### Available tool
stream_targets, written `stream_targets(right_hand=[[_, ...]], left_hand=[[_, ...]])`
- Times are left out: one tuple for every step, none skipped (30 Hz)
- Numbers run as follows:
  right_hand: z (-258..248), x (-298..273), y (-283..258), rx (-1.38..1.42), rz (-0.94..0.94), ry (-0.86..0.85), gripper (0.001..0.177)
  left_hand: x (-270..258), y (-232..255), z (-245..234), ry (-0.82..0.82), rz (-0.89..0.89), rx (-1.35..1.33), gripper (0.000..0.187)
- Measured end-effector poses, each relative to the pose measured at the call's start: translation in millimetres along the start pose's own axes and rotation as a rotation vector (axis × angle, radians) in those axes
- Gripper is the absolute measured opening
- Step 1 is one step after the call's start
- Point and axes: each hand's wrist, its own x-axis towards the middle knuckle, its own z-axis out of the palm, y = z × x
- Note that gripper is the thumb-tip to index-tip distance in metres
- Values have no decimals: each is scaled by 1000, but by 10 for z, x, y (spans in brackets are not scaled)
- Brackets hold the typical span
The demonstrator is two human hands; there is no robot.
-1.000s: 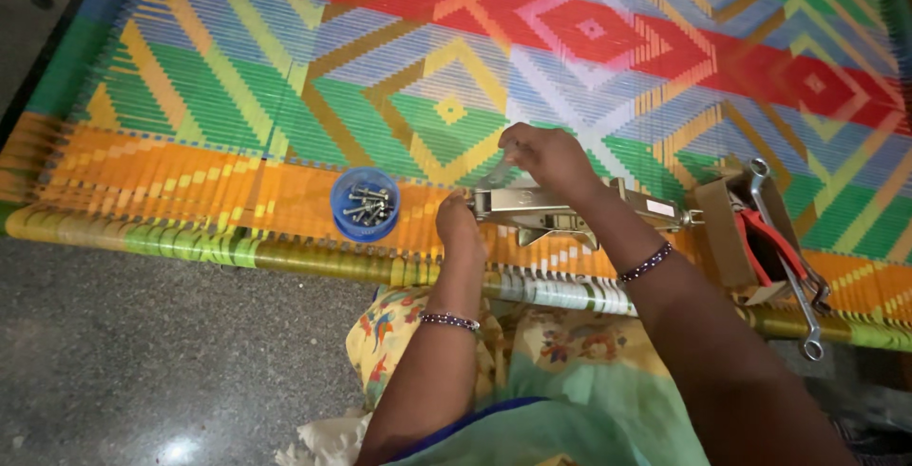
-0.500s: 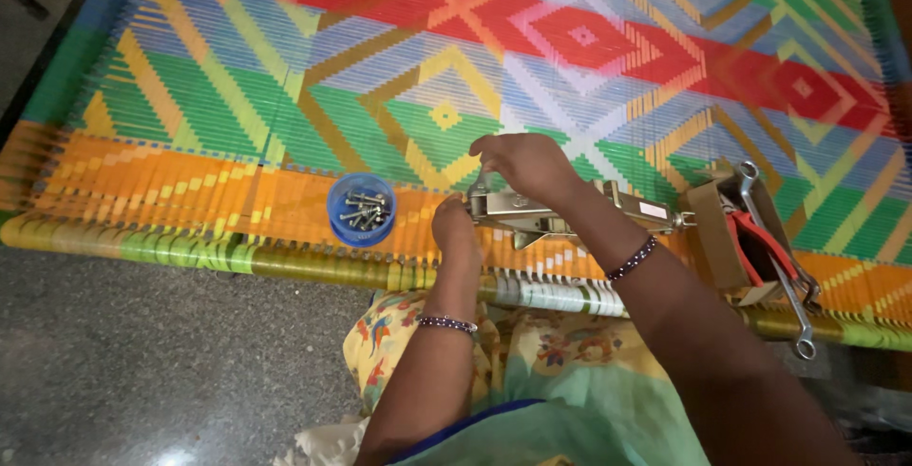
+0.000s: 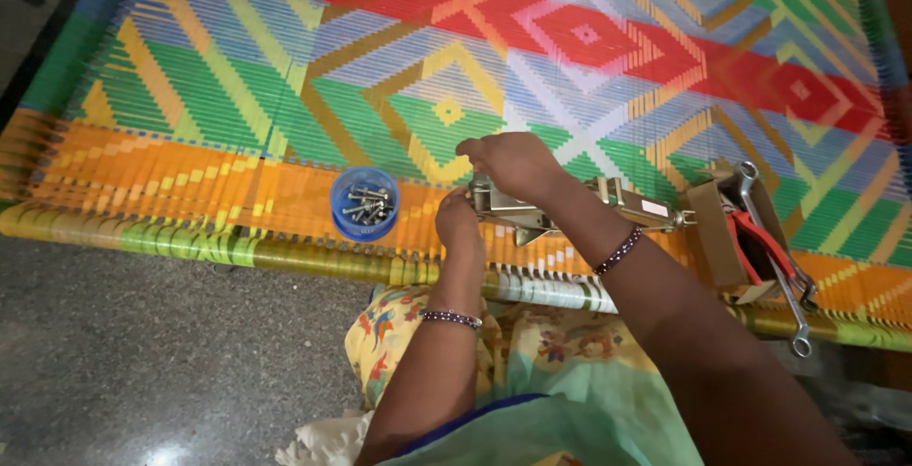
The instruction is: The person assembles a mechanical device on a colorful woven mat. They use a wrench to tighten bolts and screws, handling the device and tools with both hands throughout the process.
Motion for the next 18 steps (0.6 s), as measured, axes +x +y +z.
stream_targets(right_hand=[[10,-2,16,4,-5,-6,31],[24,-8,30,34,-4,13,30],[44,-16,44,64,-5,30,28],[72,-29,56,95,-6,47,26],[107,-49,69,136,-10,43,27],[147,-76,82,177,-13,40,28],[181,-105,100,216,-13,40,29],[216,-134,116,235,-30,92,27],[261,-158,113,254,-49,142,25],[297,-174,113,272,-68,192,23],[326,-195,117,268,-70,206,23],[356,-211,108,265,-72,220,22],[372,-216,101,260,-74,235,21],[385,-223,88,260,-72,250,20],[405,-239,68,261,-66,266,18],[421,-258,48,262,-61,281,17],[444,-295,13,232,-45,300,22],[473,-338,-34,201,-29,319,27]], left_hand=[[-2,-2,4,-11,-34,-29,36],[-6,-3,3,-21,-69,-57,35],[-6,-4,7,-21,-62,-105,34],[-7,-7,13,-21,-55,-154,32],[-14,-19,3,-21,-50,-199,31],[-22,-35,-10,-32,-21,-173,30],[-24,-44,-15,-47,10,-145,30],[-26,-55,-14,-63,42,-117,30],[-23,-60,-1,-40,45,-128,27],[-15,-63,11,-18,49,-138,25],[-17,-75,15,7,51,-148,24],[-20,-86,18,7,39,-174,23],[-17,-85,25,5,29,-200,22],[-15,-82,32,3,19,-226,22],[-16,-84,27,16,3,-197,21],[-19,-88,17,29,-13,-168,21],[-28,-91,12,40,-28,-140,21],[-39,-95,5,39,-39,-160,19]])
